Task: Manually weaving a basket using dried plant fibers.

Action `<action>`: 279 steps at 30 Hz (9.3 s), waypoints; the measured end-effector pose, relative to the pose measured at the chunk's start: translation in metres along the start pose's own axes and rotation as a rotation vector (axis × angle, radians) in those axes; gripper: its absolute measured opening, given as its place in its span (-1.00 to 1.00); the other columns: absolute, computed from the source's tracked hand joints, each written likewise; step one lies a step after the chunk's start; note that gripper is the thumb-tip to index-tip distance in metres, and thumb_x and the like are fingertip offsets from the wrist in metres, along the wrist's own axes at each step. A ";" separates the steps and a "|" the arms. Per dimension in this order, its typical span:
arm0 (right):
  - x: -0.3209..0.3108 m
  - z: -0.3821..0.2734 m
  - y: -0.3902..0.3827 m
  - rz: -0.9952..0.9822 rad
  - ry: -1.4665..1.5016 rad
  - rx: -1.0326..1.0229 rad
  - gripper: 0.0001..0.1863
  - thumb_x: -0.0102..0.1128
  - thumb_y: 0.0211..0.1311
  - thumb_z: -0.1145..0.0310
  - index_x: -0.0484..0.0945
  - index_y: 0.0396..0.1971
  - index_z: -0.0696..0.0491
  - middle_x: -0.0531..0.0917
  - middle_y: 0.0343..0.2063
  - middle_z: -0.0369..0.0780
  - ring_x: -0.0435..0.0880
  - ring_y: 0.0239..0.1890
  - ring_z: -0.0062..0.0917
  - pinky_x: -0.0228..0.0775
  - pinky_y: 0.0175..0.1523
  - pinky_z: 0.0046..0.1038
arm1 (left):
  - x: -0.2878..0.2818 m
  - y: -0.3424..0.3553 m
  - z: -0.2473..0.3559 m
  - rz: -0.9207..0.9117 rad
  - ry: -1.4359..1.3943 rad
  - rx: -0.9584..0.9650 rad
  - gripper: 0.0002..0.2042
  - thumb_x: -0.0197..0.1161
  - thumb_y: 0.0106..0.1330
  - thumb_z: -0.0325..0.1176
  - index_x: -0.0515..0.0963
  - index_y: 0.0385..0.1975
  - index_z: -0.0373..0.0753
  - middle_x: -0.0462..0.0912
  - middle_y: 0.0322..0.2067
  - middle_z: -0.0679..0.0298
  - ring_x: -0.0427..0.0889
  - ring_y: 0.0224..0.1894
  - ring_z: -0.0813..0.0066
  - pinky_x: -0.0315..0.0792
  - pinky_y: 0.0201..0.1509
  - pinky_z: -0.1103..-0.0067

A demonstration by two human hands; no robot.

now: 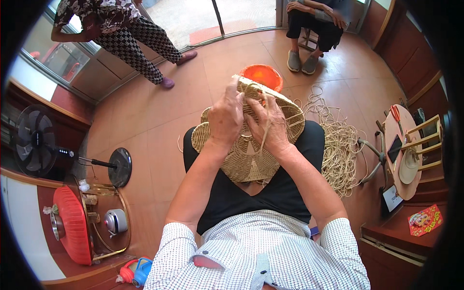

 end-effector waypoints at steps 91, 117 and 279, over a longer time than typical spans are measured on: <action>0.010 -0.030 -0.002 0.125 -0.116 -0.195 -0.56 0.39 0.29 0.43 0.73 0.19 -0.10 0.70 0.13 -0.33 0.69 -0.01 -0.39 0.44 0.07 -0.26 | -0.067 -0.065 -0.125 0.137 -1.190 -0.638 -0.71 0.12 0.73 -0.38 0.48 0.34 -0.25 0.59 -0.28 0.38 0.50 -0.36 0.71 0.50 -0.29 0.72; 0.036 -0.044 0.004 0.019 -0.196 -0.059 -0.54 0.50 0.24 0.17 0.68 0.14 -0.15 0.50 0.09 -0.17 0.60 0.04 -0.26 0.44 0.04 -0.14 | -0.016 0.029 -0.072 -0.376 -0.384 -0.207 -0.41 0.35 0.59 -0.29 0.39 0.54 -0.32 0.72 -0.06 0.27 0.65 -0.15 0.63 0.62 -0.06 0.58; 0.018 0.018 0.012 0.100 0.465 0.389 -0.84 0.42 0.41 0.42 0.70 -0.14 0.18 0.74 -0.52 -0.17 0.73 -0.48 -0.52 0.55 -0.31 -0.34 | 0.028 -0.032 -0.039 -0.240 -0.431 -0.481 -0.71 0.21 0.44 -0.39 0.67 0.07 -0.34 0.82 -0.19 -0.01 0.83 -0.14 0.07 0.65 0.00 0.28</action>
Point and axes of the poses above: each hand's wrist, its own y-axis towards the middle knuckle, its own x-axis out of the palm, z = x × y, the point moved 8 cm from there along y, towards the middle knuckle
